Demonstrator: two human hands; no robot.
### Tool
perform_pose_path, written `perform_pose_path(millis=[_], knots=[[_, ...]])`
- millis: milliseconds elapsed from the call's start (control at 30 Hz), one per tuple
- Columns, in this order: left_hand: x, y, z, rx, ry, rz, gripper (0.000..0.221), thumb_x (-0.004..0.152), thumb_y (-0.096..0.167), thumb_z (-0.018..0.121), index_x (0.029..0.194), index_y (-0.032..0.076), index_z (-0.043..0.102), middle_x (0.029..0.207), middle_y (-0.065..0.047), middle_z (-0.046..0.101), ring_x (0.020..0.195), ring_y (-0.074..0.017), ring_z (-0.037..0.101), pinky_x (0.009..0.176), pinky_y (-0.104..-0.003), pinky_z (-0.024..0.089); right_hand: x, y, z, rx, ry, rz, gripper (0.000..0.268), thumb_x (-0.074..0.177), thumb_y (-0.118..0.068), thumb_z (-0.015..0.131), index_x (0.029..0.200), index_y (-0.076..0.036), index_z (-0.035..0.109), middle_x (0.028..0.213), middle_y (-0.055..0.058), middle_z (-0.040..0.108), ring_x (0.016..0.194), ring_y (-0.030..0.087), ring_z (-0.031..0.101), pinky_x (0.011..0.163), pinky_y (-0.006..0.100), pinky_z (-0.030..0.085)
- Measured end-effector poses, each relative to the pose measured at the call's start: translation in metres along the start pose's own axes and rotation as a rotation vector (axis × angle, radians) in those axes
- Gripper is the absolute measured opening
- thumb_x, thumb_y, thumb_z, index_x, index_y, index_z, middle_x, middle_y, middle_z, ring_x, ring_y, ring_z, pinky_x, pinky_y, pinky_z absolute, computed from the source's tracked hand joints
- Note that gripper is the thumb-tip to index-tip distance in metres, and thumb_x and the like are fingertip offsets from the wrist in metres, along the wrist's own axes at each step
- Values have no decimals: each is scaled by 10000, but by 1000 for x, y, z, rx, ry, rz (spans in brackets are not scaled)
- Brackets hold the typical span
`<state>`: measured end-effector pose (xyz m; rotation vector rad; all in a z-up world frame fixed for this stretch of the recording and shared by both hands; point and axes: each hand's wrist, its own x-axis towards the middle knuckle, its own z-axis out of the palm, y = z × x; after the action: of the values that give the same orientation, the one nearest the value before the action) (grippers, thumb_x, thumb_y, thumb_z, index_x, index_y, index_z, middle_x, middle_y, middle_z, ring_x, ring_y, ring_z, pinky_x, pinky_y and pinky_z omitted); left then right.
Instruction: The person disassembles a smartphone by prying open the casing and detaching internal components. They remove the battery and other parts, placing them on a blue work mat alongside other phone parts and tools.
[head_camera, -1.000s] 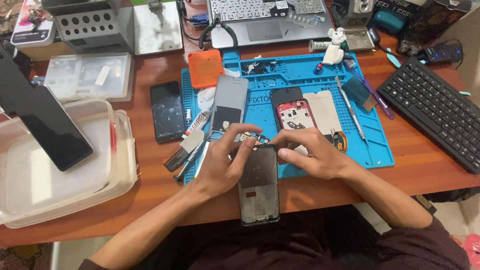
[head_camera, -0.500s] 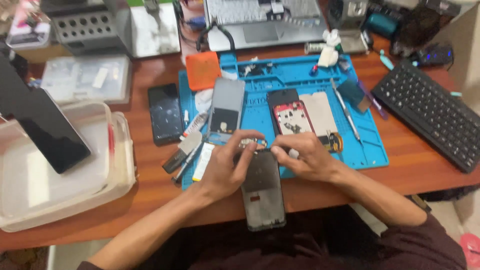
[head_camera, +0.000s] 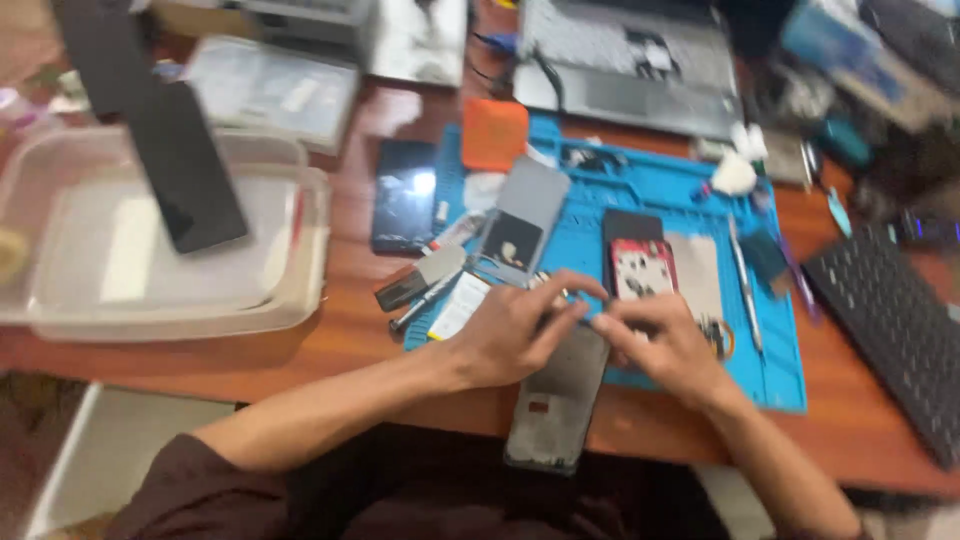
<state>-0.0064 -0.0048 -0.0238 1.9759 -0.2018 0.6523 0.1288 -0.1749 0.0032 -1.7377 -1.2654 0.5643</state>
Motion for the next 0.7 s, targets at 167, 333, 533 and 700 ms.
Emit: perform_pose_path(millis=[167,333,533,700], knots=[[-1,-3,0,-49,-56,-39,239,1071,138,506,1275,216,603,407,-30,526,317,-177,476,475,-246,462,-1,9,2,-8,10,-26,440,961,-202,661,529,-127,628,355,38,591,338,144,497,421,266,440],[-1,-11,1,-88,-86,-69,232,1081,182,512,1289,218,608,417,-1,545,310,-148,470,462,-237,443,-5,6,-13,-60,-103,-38,323,1010,-191,578,734,-102,721,501,73,745,445,220,716,501,349,595],[4,-12,1,-34,-56,-56,248,1069,184,523,1298,212,611,415,-23,550,318,-173,490,433,-261,439,1,-2,-21,-134,-148,-41,230,1002,-159,547,960,-46,743,678,176,768,614,335,776,596,470,643],[1,-2,-2,-63,-102,-119,212,1073,176,519,1260,196,616,406,-9,534,318,-153,476,466,-242,435,-6,5,-18,-199,-117,-139,164,971,-102,603,959,-78,765,695,95,766,581,274,756,582,387,659]])
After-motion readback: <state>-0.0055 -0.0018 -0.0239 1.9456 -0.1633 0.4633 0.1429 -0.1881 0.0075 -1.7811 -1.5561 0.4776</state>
